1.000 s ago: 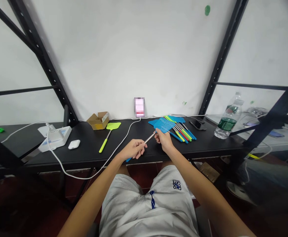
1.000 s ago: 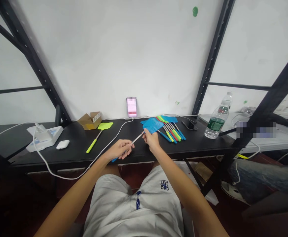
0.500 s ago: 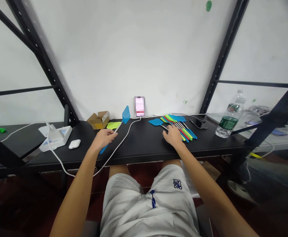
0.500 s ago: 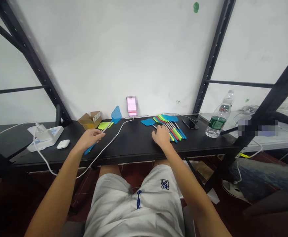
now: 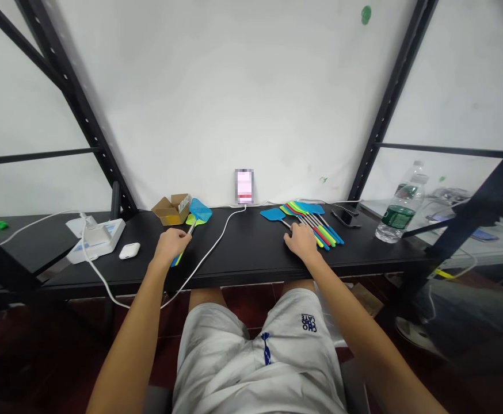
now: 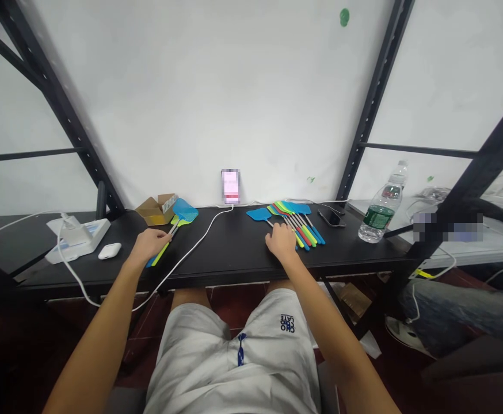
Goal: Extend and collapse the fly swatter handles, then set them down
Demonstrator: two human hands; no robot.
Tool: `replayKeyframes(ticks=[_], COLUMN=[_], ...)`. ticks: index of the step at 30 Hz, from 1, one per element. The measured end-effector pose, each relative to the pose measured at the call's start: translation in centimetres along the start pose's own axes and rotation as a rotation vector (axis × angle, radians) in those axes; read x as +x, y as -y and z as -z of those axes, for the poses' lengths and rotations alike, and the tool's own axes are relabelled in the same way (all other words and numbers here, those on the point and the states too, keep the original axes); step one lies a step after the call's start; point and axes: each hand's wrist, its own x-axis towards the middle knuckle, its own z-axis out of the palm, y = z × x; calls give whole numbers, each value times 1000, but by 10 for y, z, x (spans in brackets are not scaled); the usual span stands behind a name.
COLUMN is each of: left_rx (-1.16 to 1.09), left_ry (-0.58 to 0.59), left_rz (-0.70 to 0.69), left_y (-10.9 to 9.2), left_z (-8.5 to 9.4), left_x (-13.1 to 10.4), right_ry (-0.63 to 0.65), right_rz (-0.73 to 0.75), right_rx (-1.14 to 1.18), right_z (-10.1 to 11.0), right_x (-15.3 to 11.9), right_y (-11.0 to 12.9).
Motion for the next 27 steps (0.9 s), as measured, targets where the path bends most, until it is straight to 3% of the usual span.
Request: replayKeyframes(ticks=[8, 22, 25, 27], left_rx=[69, 224, 291, 322], left_ry=[-70, -103, -128, -72], left_rz=[38, -46, 31, 144], left_y=[-26, -32, -34, -33], left_z=[-12, -21, -15, -10], left_x=[-10, -16, -21, -22], right_ry=[-7, 4, -4, -4], right_rz=[8, -61, -64, -64], right_rx=[-28, -111, -126, -130], right_z=[3, -3, -3, -3], right_x=[-2, -3, -4, -5], right_y=[0, -1, -1, 0])
